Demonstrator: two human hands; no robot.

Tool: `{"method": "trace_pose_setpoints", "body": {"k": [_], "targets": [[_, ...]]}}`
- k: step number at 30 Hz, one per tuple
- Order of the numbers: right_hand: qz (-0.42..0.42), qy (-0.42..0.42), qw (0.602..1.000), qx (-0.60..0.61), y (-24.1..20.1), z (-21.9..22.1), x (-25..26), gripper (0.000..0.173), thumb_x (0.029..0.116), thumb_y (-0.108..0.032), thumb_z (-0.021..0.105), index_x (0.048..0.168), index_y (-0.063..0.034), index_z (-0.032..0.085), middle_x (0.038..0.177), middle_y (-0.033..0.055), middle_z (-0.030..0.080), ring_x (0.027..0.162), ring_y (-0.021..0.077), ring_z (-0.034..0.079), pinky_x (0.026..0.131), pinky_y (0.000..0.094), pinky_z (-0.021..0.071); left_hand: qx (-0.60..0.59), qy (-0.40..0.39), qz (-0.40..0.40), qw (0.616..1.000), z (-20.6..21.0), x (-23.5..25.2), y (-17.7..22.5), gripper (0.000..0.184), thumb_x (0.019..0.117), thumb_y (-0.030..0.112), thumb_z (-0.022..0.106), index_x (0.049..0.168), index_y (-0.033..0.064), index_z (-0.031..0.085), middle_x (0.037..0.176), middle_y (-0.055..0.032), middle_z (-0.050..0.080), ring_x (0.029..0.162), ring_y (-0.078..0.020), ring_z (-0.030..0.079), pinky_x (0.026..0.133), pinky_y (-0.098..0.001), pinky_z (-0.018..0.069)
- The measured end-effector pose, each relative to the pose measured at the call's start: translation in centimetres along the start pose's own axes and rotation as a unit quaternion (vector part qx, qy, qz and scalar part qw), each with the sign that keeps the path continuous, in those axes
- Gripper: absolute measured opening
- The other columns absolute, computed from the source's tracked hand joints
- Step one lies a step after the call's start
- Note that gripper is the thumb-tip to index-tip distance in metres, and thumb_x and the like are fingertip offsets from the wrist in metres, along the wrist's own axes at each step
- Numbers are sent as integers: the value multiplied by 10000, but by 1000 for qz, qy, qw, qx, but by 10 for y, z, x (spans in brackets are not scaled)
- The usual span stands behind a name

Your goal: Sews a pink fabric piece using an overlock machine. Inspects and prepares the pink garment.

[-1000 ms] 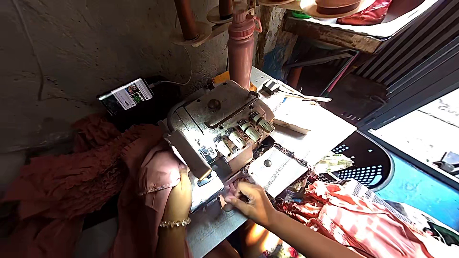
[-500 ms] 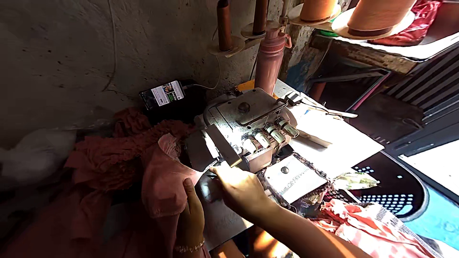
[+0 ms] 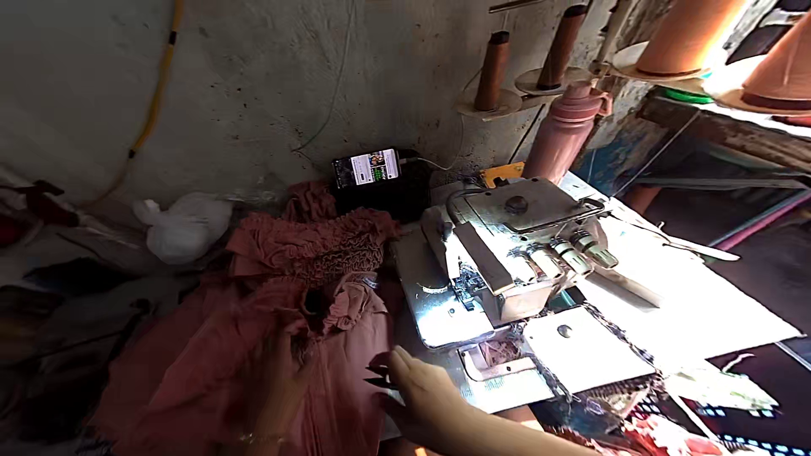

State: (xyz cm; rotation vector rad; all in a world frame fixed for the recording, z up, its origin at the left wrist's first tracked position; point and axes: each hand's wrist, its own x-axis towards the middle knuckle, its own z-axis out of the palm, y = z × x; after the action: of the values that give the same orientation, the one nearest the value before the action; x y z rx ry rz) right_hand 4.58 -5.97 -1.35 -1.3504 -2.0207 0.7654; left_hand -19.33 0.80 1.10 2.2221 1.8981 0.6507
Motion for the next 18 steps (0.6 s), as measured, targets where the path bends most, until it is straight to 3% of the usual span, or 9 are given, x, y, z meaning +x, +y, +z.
{"method": "trace_pose_setpoints", "body": {"k": [1, 4, 7, 9, 13, 16, 18], "targets": [[44, -37, 998, 39, 1, 11, 14, 432, 974, -227, 658, 1349, -28, 579, 1207, 200, 657, 972, 357, 700, 787, 550, 567, 49, -12, -11, 999, 5, 2, 6, 571, 812, 84, 778, 1328, -62, 582, 1314, -320, 603, 1246, -548, 541, 1020, -711, 401], [139, -9, 990, 28, 11, 45, 71, 450, 1022, -105, 544, 1454, 14, 503, 1353, 263, 603, 1081, 430, 683, 910, 581, 546, 121, -2, 0, 993, 28, 6, 5, 609, 799, 172, 811, 1277, -116, 570, 1341, -359, 565, 1280, -531, 535, 1088, -630, 400], [156, 13, 988, -17, 18, 51, 114, 358, 1021, -101, 545, 1355, 20, 588, 1359, 254, 596, 1114, 432, 664, 894, 595, 535, 165, 13, 44, 985, 43, 12, -7, 593, 802, 269, 820, 1231, -94, 630, 1412, -322, 545, 1334, -503, 507, 1131, -618, 355], [125, 38, 991, -26, 9, 34, 124, 393, 1001, -225, 601, 1337, -23, 631, 1360, 227, 594, 1116, 398, 663, 873, 579, 545, 187, -3, 31, 982, 37, 21, -12, 543, 853, 258, 792, 1257, -75, 647, 1461, -316, 503, 1355, -511, 480, 1110, -635, 375], [90, 83, 992, -24, -30, -31, 121, 377, 1015, -298, 582, 1264, -23, 649, 1234, 199, 667, 1102, 371, 670, 879, 583, 524, 173, -100, -45, 979, -18, 42, -5, 402, 1025, 216, 595, 1303, -73, 633, 1406, -323, 551, 1312, -523, 518, 1063, -667, 410], [65, 122, 990, 38, -47, -76, 124, 322, 1009, -246, 620, 1223, -14, 683, 1083, 194, 718, 1045, 364, 683, 908, 603, 509, 77, -94, -46, 991, -86, 64, -2, 448, 1025, 283, 614, 1264, -95, 636, 1312, -354, 587, 1259, -521, 553, 1062, -685, 399], [31, 175, 982, 66, -54, -98, 130, 278, 968, -184, 685, 1184, -9, 698, 1016, 189, 717, 970, 354, 686, 865, 606, 520, -66, -61, -66, 994, -124, 77, 6, 405, 1046, 229, 576, 1335, -54, 595, 1284, -293, 620, 1207, -425, 599, 1032, -616, 448]]}}
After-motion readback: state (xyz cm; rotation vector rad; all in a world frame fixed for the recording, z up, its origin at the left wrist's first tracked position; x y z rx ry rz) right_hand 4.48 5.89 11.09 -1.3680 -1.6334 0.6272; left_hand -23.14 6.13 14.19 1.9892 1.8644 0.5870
